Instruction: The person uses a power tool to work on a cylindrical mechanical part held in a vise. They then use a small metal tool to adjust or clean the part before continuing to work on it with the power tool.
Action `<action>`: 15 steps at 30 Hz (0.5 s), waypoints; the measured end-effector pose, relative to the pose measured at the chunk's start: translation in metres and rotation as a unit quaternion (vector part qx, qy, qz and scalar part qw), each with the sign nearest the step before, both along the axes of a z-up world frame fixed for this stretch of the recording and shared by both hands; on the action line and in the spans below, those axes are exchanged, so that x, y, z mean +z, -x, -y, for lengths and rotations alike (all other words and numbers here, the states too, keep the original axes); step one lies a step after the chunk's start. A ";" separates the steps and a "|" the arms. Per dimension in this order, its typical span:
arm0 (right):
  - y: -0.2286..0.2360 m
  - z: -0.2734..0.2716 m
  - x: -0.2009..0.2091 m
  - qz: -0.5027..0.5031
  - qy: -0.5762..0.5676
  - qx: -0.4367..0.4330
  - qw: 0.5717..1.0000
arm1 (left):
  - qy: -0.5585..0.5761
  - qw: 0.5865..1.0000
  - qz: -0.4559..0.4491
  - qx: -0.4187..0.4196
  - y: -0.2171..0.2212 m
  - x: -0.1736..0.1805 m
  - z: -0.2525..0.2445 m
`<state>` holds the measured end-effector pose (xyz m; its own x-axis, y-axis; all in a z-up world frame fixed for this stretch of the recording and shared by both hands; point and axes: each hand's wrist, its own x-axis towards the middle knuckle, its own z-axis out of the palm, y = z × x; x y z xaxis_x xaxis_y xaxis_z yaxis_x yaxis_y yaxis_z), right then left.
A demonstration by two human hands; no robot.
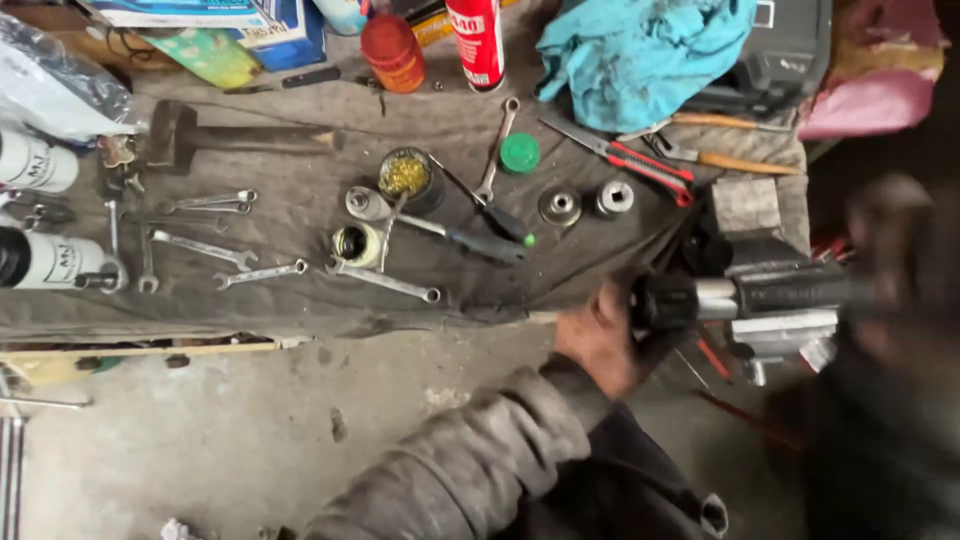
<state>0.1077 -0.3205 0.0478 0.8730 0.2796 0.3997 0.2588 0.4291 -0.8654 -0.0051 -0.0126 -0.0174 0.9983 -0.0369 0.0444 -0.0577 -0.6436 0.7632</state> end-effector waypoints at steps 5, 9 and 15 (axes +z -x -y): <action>-0.116 -0.121 0.018 -0.153 0.118 -0.065 0.979 | 0.073 0.992 0.096 0.037 0.001 0.034 -0.003; -0.140 -0.144 0.031 -0.210 0.161 -0.142 0.954 | 0.083 0.991 0.104 -0.007 0.000 0.021 -0.006; -0.108 -0.086 0.063 -0.425 0.045 0.033 0.904 | 0.020 0.998 0.058 0.005 0.000 0.015 -0.007</action>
<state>0.2154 -0.2349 0.1109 0.8348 0.3398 -0.4333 -0.5383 0.3381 -0.7720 -0.0047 -0.0061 -0.0022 0.9867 -0.0232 0.1610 -0.1412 -0.6130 0.7773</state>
